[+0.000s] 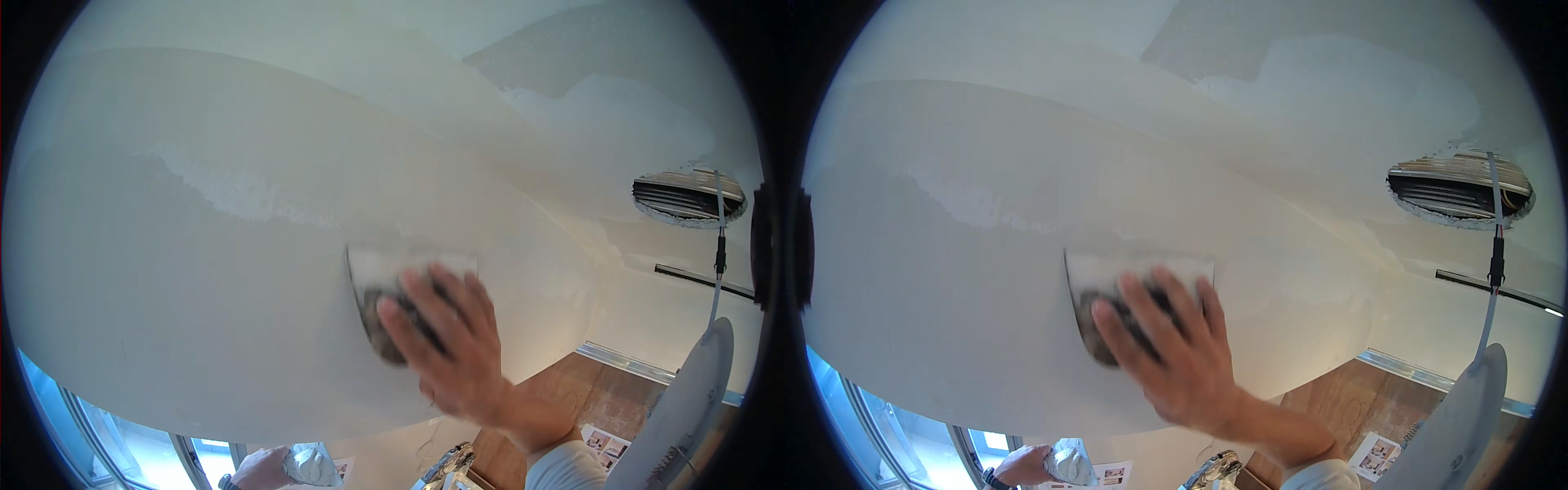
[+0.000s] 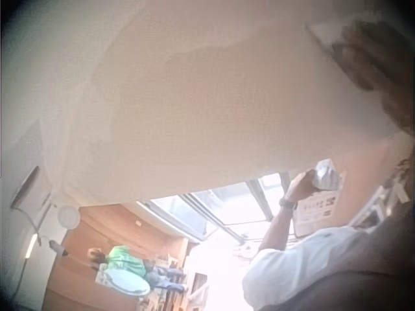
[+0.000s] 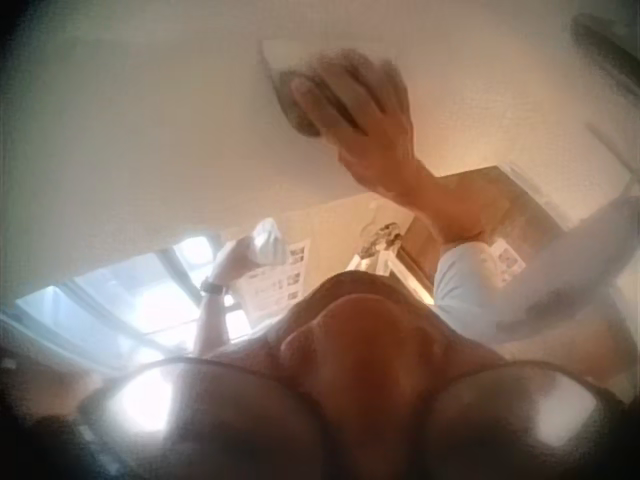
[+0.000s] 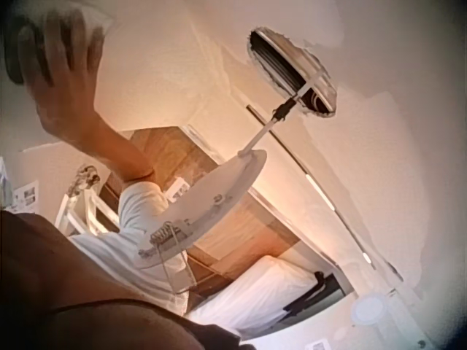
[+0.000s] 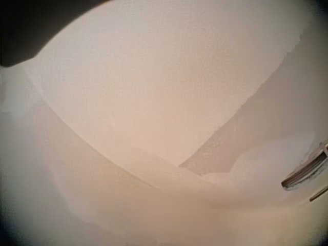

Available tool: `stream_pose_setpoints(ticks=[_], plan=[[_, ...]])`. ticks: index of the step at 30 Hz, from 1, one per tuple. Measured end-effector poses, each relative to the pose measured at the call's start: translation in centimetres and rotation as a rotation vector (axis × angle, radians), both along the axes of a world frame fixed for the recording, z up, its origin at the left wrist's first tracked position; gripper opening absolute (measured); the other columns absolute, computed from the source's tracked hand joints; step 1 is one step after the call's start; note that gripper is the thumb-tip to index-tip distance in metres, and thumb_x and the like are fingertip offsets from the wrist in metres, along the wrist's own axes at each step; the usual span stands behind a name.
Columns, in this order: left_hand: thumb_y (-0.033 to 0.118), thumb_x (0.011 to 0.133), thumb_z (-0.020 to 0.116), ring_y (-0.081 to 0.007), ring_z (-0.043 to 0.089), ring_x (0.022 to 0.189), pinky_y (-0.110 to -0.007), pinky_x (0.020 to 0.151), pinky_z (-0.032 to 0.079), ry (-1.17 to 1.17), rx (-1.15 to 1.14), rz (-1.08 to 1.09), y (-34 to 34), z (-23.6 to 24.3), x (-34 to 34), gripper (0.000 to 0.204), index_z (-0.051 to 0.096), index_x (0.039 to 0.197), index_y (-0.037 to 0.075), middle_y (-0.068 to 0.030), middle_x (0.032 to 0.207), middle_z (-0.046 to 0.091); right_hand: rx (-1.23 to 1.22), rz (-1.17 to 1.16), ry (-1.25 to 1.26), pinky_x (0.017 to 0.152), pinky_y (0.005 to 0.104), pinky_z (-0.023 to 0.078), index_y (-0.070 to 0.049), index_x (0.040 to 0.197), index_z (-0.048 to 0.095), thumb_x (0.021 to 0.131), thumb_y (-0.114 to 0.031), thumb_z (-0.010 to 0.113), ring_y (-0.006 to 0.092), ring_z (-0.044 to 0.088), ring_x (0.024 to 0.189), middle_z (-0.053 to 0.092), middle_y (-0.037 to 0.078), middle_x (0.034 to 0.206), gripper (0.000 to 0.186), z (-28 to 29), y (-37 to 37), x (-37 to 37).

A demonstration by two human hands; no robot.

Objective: The person applies plaster to the upper section of a wall and ceiling corner using a metal spatula and a flat tray, smoothing the surface with repeated strokes. They also use their bare hand to check the smoothness of the finished surface.

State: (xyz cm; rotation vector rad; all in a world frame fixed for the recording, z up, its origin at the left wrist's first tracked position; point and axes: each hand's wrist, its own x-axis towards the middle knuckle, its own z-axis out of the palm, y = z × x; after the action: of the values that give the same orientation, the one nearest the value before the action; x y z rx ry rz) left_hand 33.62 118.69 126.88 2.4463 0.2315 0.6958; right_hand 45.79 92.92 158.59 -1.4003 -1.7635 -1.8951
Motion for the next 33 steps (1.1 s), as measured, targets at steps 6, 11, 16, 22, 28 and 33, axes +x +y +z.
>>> stream_pose_setpoints(ticks=[6, 11, 16, 22, 28, 33], plan=[[0.048, 0.071, 0.090, -0.0274, 0.066, 0.065, -0.042, 0.063, 0.054, 0.035, -0.017, 0.019, -0.3, -0.5, -0.7, 0.051, 0.072, 0.089, 0.003, -0.0152, 0.078, 0.071, 0.016, 0.059, -0.003, 0.107, 0.0583, 0.042, -0.011, 0.143, 0.063, 0.090, -0.009, 0.059, 0.0421, 0.059, 0.129, 0.059, 0.018, 0.146, 0.053, -0.1, -3.7, 0.7], [0.047, 0.070, 0.091, -0.0272, 0.064, 0.064, -0.042, 0.063, 0.053, -0.024, 0.056, -0.010, -0.1, -1.5, 0.8, 0.053, 0.071, 0.091, 0.003, -0.0157, 0.082, 0.072, 0.225, 0.105, -0.111, 0.105, 0.0592, 0.044, -0.009, 0.143, 0.063, 0.088, 0.001, 0.058, 0.0431, 0.060, 0.126, 0.060, 0.018, 0.143, 0.056, 5.6, -1.3, 2.3], [0.059, 0.069, 0.093, -0.0309, 0.074, 0.103, -0.043, 0.098, 0.057, 0.403, -0.117, 0.024, 1.1, -0.7, 1.0, 0.087, 0.065, 0.133, 0.008, -0.0115, 0.119, 0.075, 0.301, 0.159, -0.115, 0.102, 0.0584, 0.047, -0.013, 0.144, 0.062, 0.086, 0.006, 0.060, 0.0419, 0.060, 0.125, 0.063, 0.016, 0.138, 0.061, 8.2, 1.7, 2.5], [0.061, 0.071, 0.091, -0.0312, 0.075, 0.100, -0.043, 0.093, 0.059, 0.278, -0.111, -0.004, 2.6, -2.3, -0.4, 0.086, 0.065, 0.134, 0.009, -0.0129, 0.118, 0.076, 0.058, 0.084, -0.084, 0.100, 0.0545, 0.050, -0.016, 0.142, 0.064, 0.094, -0.010, 0.059, 0.0383, 0.063, 0.122, 0.063, 0.014, 0.142, 0.048, 1.4, 0.5, -0.2], [0.065, 0.071, 0.090, -0.0292, 0.076, 0.096, -0.040, 0.088, 0.061, 0.412, -0.095, 0.068, 1.1, -0.2, -0.8, 0.083, 0.069, 0.127, 0.007, -0.0119, 0.113, 0.078, -0.034, 0.048, -0.058, 0.097, 0.0499, 0.053, -0.013, 0.136, 0.067, 0.094, -0.013, 0.061, 0.0384, 0.067, 0.119, 0.066, 0.014, 0.139, 0.042, -0.8, -3.5, 0.4], [0.057, 0.069, 0.092, -0.0293, 0.072, 0.088, -0.040, 0.081, 0.058, 0.247, -0.049, 0.046, 1.3, -2.3, -0.4, 0.072, 0.071, 0.113, 0.003, -0.0150, 0.102, 0.075, 0.143, 0.133, -0.059, 0.099, 0.0505, 0.053, -0.007, 0.134, 0.067, 0.088, -0.001, 0.062, 0.0383, 0.068, 0.118, 0.069, 0.016, 0.132, 0.047, 1.8, -4.1, 2.9]])
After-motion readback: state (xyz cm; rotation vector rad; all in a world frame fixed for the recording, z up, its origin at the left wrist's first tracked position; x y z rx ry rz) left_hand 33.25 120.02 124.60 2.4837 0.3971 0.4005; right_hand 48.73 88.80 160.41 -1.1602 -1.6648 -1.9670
